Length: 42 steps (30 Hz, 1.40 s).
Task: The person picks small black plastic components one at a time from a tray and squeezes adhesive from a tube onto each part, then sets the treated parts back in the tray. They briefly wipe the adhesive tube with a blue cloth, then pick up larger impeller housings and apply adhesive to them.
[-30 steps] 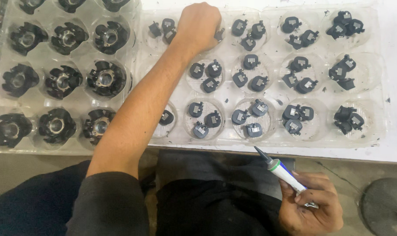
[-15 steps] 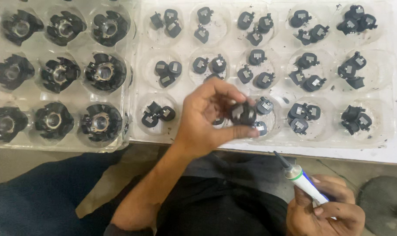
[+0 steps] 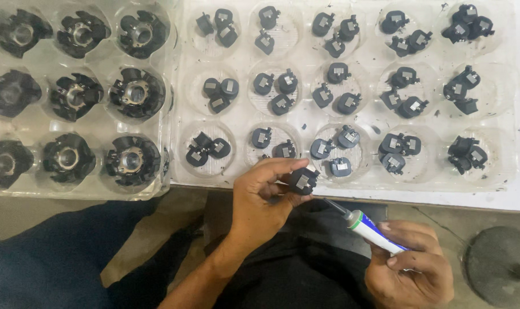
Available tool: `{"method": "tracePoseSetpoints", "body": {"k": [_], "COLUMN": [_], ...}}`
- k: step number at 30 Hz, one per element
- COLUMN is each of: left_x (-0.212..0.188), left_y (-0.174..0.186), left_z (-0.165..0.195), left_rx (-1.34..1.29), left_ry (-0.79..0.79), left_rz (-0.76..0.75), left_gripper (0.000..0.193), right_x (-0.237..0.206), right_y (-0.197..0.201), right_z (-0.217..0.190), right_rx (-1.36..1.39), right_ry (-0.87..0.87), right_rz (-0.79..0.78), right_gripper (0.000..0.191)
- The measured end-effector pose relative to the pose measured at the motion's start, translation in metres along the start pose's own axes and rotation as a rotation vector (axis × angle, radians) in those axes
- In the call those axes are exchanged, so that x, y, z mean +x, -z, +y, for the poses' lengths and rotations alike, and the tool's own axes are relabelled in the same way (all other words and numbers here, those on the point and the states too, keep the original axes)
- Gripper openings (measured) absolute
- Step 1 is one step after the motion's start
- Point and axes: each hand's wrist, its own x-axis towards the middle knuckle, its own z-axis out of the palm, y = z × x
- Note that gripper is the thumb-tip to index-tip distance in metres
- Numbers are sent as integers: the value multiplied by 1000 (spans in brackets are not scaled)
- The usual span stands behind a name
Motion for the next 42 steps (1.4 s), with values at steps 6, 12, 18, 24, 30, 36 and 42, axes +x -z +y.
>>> {"method": "tracePoseSetpoints", "body": {"k": [6, 12, 18, 24, 30, 36, 42], "left_x": [0, -1, -2, -3, -4, -3, -4], "left_y": [-3, -7, -8, -8, -8, -7, -7], "left_z": [14, 20, 18, 17, 15, 14, 14], "left_rx": [122, 100, 82, 49, 22, 10, 16], "left_ry": [41, 56, 82, 98, 96, 91, 87], "left_rz": [-23, -24, -43, -62, -60, -57, -55], "left_gripper": [54, 56, 55, 54, 54, 54, 53], "right_x": [13, 21, 28, 31, 28, 25, 26], "right_y": [-14, -14, -9, -10, -9, -8, -4], "right_z": [0, -9, -11, -15, -14, -8, -14], "right_rx": [-49, -127, -94, -84, -99, -51, -98], "right_ry": [129, 138, 176, 153, 156, 167, 127], "right_rz": [25, -13, -73, -38, -35, -31, -76], "right_gripper": [44, 40, 40, 38, 40, 41, 41]}}
